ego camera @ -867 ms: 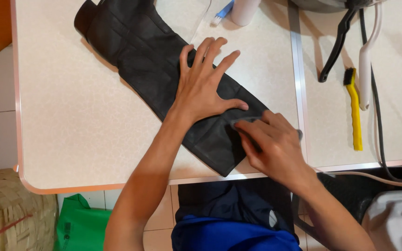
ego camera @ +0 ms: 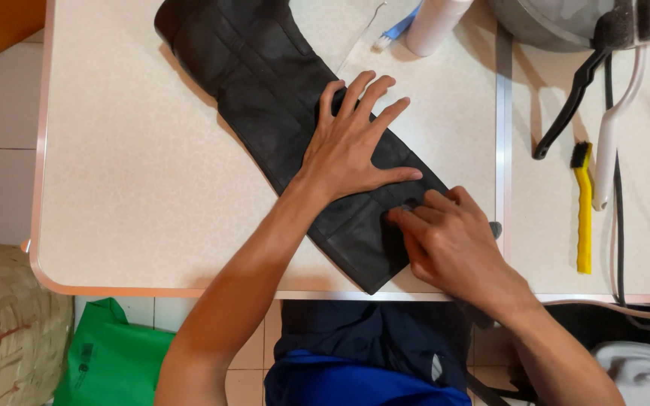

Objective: A person is cleaning a black leather boot with a cloth and then using a needle and thread to repair the zipper area on a workbench.

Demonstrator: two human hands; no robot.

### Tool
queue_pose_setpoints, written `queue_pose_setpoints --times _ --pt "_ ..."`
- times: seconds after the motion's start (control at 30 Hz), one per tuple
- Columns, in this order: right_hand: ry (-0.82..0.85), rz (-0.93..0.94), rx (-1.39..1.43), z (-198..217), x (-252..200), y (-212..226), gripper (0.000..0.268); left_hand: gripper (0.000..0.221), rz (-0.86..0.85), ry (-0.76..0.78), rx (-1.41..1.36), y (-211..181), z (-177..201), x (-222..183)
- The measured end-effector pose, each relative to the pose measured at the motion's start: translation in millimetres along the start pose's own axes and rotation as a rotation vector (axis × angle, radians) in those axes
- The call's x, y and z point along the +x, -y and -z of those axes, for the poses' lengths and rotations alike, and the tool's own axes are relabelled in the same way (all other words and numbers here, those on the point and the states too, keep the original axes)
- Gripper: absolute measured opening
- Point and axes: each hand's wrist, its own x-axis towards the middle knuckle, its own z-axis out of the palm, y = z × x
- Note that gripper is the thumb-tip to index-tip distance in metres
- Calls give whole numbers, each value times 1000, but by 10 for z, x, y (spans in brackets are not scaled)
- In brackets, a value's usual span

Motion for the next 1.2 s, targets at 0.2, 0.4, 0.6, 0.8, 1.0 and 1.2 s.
queue_pose_setpoints --times 0.2,0.4,0.6,0.8,1.0,1.2 --pt "-243 44 -194 -243 117 89 25 90 7 14 0 7 6 -8" --pt "-85 34 -358 -147 -224 153 43 93 -6 0 5 37 -24 -7" --pt "-189 0 41 78 31 145 20 90 -2 1 -4 -18 7 -25" --pt "-180 -48 -163 -208 -24 146 30 92 2 12 15 30 -23 -16" --pt "12 -96 -95 -112 -301 109 39 91 -12 -20 19 23 -8 -10" --pt "-353 -18 -62 -255 162 166 13 89 -22 -37 13 19 -44 -20"
